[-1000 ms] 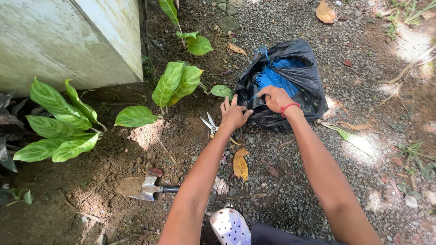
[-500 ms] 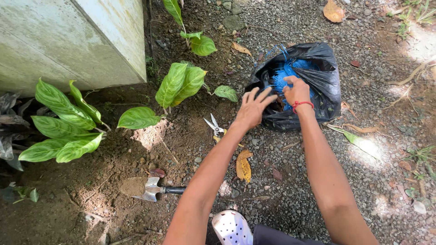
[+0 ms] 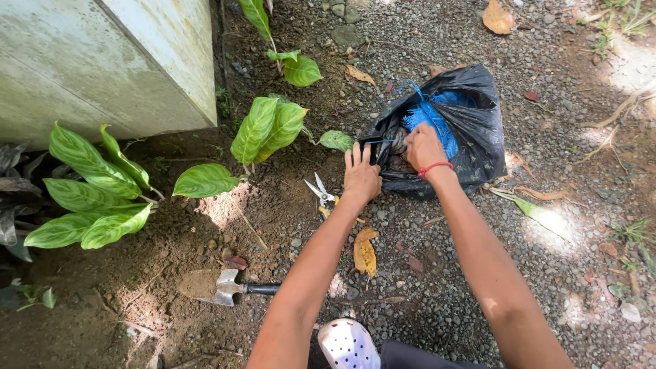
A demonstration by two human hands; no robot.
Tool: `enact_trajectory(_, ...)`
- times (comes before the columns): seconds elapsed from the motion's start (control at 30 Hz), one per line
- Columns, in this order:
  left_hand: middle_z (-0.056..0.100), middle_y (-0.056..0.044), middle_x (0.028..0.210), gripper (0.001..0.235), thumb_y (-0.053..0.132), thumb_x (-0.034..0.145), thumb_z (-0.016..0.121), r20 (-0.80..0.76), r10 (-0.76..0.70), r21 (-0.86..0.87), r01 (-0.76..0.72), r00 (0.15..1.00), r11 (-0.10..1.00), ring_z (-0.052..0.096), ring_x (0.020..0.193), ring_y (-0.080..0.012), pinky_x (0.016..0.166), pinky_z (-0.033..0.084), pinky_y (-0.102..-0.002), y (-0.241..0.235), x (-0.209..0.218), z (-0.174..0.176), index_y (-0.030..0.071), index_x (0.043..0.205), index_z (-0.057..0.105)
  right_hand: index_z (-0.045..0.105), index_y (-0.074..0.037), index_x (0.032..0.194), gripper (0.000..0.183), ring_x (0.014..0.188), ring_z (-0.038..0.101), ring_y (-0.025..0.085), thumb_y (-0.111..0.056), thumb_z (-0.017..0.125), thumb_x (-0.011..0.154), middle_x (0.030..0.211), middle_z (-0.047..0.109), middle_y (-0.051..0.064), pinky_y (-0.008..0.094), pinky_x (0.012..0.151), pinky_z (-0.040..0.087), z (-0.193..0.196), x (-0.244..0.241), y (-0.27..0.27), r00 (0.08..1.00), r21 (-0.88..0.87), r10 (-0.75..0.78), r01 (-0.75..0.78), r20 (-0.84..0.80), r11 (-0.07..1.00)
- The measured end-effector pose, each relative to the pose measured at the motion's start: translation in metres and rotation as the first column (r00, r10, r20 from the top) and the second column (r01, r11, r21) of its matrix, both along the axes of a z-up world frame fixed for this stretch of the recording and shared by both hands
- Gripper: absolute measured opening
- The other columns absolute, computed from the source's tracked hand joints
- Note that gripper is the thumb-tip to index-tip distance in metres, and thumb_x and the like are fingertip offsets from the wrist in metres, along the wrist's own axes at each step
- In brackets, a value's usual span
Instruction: The person kneels in a garden bed and uses pruning shears to trim the leaves of a small plant. They carefully cut individual leaves near the base and place the trimmed foliage into a black plastic bag nearby.
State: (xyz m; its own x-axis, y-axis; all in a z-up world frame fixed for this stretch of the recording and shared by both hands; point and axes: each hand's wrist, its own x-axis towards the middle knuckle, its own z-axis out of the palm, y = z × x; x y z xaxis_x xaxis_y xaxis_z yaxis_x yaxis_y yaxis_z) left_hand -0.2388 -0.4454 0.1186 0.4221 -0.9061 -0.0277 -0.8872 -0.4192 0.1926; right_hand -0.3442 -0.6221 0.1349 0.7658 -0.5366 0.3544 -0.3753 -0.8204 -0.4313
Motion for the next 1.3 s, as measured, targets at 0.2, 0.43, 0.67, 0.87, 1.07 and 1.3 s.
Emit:
enact_trajectory(0.2, 0.029, -0.023, 0.160, 0.032, 0.034, 0.085, 0.071, -0.051, 0.004, -0.035, -0.006, 0.999, 0.999, 0.012, 0.152, -0.0466, 0.123, 0.010, -0.060, 0.007, 0.002, 0.007, 0.012, 0.105, 0.079, 0.077, -0.006, 0.097, 0.013, 0.095, 0.070, 0.045, -0.015, 0.068, 0.093, 0.101, 0.073, 0.023, 0.049, 0.089, 0.057, -0.012, 0.017, 0.011, 0.961, 0.074, 0.003, 0.019, -0.277, 0.997)
enact_trajectory(0.43, 0.031, -0.023, 0.160, 0.029, 0.032, 0.088, 0.070, 0.002, -0.014, -0.017, 0.014, 1.000, 1.000, 0.014, 0.152, -0.0482, 0.124, 0.011, -0.060, 0.003, 0.000, 0.003, 0.011, 0.105, 0.079, 0.075, 0.000, 0.099, 0.040, 0.096, 0.071, 0.042, -0.038, 0.074, 0.087, 0.102, 0.072, 0.025, 0.049, 0.084, 0.058, -0.059, 0.045, 0.020, 0.781, 0.026, -0.283, 0.357, -0.556, 0.934)
enact_trajectory(0.67, 0.028, -0.023, 0.161, 0.037, 0.036, 0.085, 0.075, -0.077, 0.000, 0.010, 0.001, 0.997, 1.000, 0.013, 0.152, -0.0475, 0.123, 0.010, -0.060, 0.016, 0.004, 0.002, 0.013, 0.113, 0.076, 0.067, -0.002, 0.129, 0.047, 0.108, 0.073, 0.040, -0.034, 0.071, 0.094, 0.127, 0.066, 0.027, 0.048, 0.093, 0.058, -0.099, 0.048, 0.023, 0.727, -0.004, -0.346, 0.428, -0.593, 0.904)
enact_trajectory(0.87, 0.027, -0.021, 0.162, 0.040, 0.040, 0.084, 0.075, -0.085, 0.004, -0.003, -0.004, 0.996, 1.000, 0.012, 0.153, -0.0466, 0.124, 0.010, -0.060, 0.024, 0.001, 0.008, 0.019, 0.119, 0.075, 0.043, -0.009, 0.145, 0.091, 0.117, 0.063, 0.045, -0.042, 0.090, 0.074, 0.148, 0.039, 0.031, 0.048, 0.095, 0.054, -0.039, 0.037, 0.048, 0.729, 0.118, -0.238, 0.400, -0.642, 0.909)
enact_trajectory(1.07, 0.030, -0.020, 0.161, 0.034, 0.041, 0.085, 0.073, -0.263, 0.058, -0.143, -0.098, 0.963, 0.985, 0.018, 0.149, -0.0468, 0.123, 0.014, -0.060, 0.034, 0.004, 0.013, 0.024, 0.115, 0.078, 0.047, -0.004, 0.133, 0.079, 0.109, 0.069, 0.042, -0.042, 0.088, 0.077, 0.124, 0.063, 0.022, 0.051, 0.087, 0.059, 0.015, 0.020, 0.076, 0.825, -0.088, -0.336, 0.334, -0.455, 0.939)
enact_trajectory(1.3, 0.077, -0.010, 0.118, 0.032, 0.045, 0.101, 0.059, -0.636, 0.051, -0.498, -0.460, 0.770, 0.736, 0.073, 0.113, -0.0338, 0.104, 0.056, -0.048, 0.052, 0.050, -0.015, 0.022, 0.109, 0.080, 0.053, -0.002, 0.117, 0.069, 0.097, 0.069, 0.045, -0.051, 0.085, 0.080, 0.104, 0.070, 0.025, 0.051, 0.084, 0.055, 0.128, 0.031, 0.103, 0.925, 0.136, -0.125, 0.184, -0.359, 0.973)
